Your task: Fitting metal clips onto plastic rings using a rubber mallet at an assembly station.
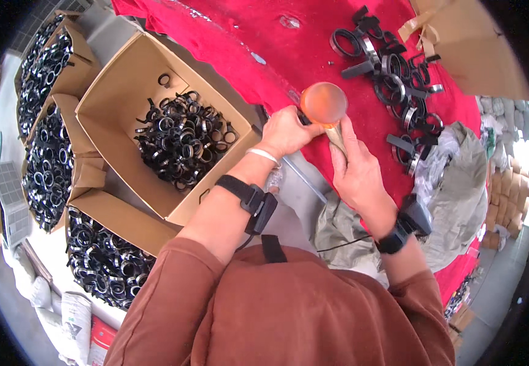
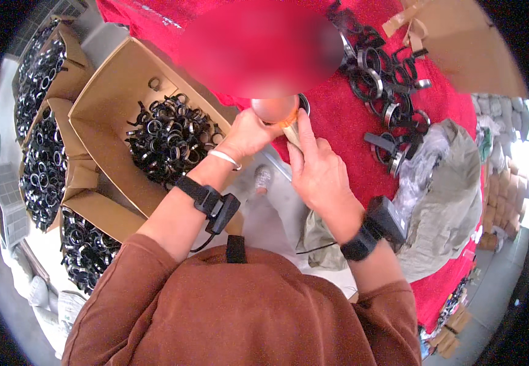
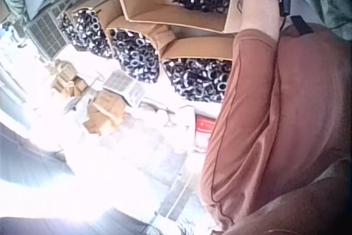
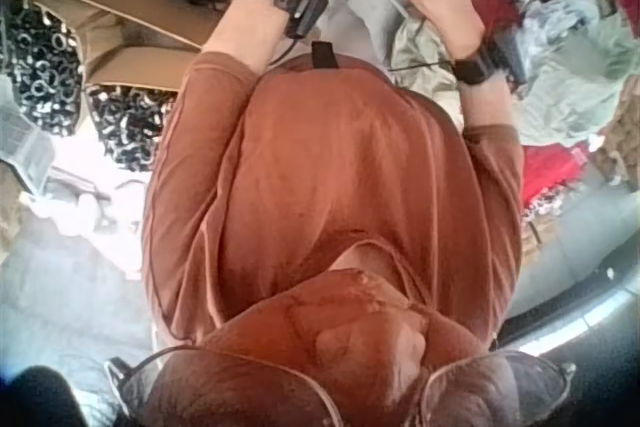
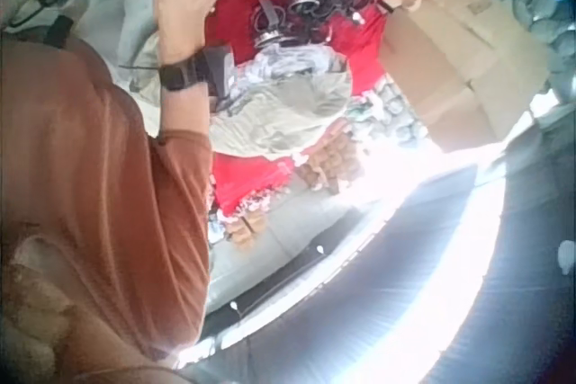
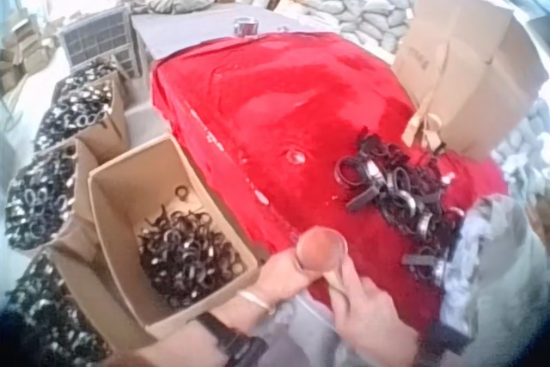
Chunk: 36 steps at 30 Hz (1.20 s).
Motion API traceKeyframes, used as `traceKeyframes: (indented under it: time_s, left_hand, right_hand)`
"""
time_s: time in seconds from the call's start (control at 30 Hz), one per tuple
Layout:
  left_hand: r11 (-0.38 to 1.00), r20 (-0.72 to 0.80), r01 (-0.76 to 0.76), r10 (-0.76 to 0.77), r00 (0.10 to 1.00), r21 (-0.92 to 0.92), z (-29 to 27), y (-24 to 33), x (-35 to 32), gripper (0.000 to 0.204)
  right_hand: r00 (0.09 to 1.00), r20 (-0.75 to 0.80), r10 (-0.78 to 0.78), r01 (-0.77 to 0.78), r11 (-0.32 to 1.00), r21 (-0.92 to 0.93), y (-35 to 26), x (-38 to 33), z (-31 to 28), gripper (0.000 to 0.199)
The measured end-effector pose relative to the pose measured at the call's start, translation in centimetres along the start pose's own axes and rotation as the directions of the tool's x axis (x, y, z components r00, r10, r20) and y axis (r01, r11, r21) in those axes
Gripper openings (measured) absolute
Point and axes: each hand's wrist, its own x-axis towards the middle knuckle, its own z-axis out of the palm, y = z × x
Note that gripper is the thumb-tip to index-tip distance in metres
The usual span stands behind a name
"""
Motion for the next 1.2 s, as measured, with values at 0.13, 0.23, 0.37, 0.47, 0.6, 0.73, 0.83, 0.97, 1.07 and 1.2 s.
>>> traceKeyframes:
  time_s: [0.13,0.23,0.37,0.47,0.6,0.73,0.83,0.97,1.07,1.2]
  left_hand:
    - [1.000,0.058,0.030,-0.030,0.998,0.007,0.4,0.3,-0.2,0.064]
    - [0.989,0.043,0.105,-0.110,0.993,0.102,-1.1,1.6,-1.2,0.063]
    - [0.989,0.000,0.087,-0.088,0.996,0.124,-1.2,0.9,-1.3,0.063]
    - [0.993,0.045,0.083,-0.087,0.995,0.089,-0.5,2.6,-1.1,0.064]
    - [0.991,0.042,0.077,-0.082,0.996,0.106,-0.7,1.5,-0.1,0.063]
    - [0.981,0.041,0.142,-0.149,0.988,0.129,-1.4,1.5,-1.0,0.064]
    - [0.992,0.027,0.079,-0.081,0.996,0.095,-0.3,1.2,-0.8,0.065]
    - [0.995,-0.042,0.011,-0.007,0.999,0.104,-0.6,0.5,-1.7,0.058]
    - [0.993,-0.071,0.004,-0.012,0.997,-0.115,-4.8,-1.3,-4.9,0.055]
    - [0.777,-0.377,0.038,0.262,0.888,0.628,-12.6,-3.6,-6.7,0.060]
  right_hand:
    - [0.998,0.036,-0.047,0.045,0.998,0.052,0.3,0.9,-2.0,0.052]
    - [0.929,-0.296,-0.222,0.259,0.962,0.090,-1.6,2.9,-3.9,0.049]
    - [0.931,-0.321,0.172,0.002,0.878,0.478,-1.6,4.5,-4.4,0.046]
    - [0.977,-0.169,0.129,-0.090,0.971,0.220,3.7,4.2,-2.1,0.045]
    - [0.877,0.254,0.409,-0.481,0.733,0.481,2.5,6.4,-3.7,0.044]
    - [0.900,0.024,0.436,-0.324,0.628,0.708,1.2,4.1,-5.5,0.044]
    - [0.871,-0.014,0.490,-0.298,0.552,0.779,2.5,0.6,-1.4,0.045]
    - [0.812,0.218,0.541,-0.499,0.451,0.740,3.6,-0.6,-0.9,0.047]
    - [0.842,0.136,0.522,-0.455,0.553,0.698,5.2,-3.2,-2.3,0.048]
    - [0.858,0.055,0.511,-0.329,0.464,0.822,6.5,-6.7,-3.4,0.049]
